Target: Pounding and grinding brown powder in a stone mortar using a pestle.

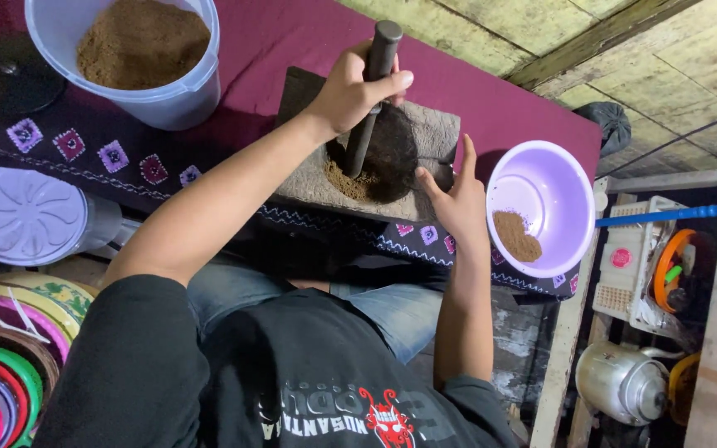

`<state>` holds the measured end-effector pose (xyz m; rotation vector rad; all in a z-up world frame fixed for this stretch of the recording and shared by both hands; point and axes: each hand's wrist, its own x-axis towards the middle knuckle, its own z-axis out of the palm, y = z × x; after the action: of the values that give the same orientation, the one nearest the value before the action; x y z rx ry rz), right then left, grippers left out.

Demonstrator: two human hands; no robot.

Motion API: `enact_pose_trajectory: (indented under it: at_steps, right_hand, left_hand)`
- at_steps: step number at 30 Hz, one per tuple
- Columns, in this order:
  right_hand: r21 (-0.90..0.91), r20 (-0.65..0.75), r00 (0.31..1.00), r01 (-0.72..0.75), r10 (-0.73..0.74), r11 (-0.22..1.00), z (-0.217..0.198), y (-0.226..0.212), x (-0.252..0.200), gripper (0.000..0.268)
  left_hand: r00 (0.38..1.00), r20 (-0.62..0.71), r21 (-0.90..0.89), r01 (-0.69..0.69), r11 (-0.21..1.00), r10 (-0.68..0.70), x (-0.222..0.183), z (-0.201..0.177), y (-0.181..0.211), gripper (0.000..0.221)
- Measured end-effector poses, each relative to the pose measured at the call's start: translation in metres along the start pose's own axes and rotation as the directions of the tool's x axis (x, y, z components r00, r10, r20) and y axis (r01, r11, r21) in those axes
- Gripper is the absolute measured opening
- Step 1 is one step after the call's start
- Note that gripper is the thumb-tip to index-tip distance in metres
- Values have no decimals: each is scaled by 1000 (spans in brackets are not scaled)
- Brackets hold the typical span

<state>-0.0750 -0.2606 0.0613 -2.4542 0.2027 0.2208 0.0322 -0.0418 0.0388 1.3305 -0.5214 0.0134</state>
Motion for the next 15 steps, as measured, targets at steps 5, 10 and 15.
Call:
enact_pose_trajectory:
  at_steps: [5, 10, 15]
  right_hand:
    - [-230, 23, 1000, 24, -20, 973, 9, 2, 15, 109]
    - [-220, -33, 999, -26, 19, 975, 12, -5, 6, 98]
    - [-172, -91, 996, 0, -16, 985, 19, 13, 12, 92]
  left_hand:
    - [960, -276, 15, 54, 998, -48, 2, 26, -6, 38]
    - [964, -242, 53, -102, 993, 112, 1, 44, 33, 41]
    - [940, -220, -108, -288, 952, 259, 10, 65, 53, 35]
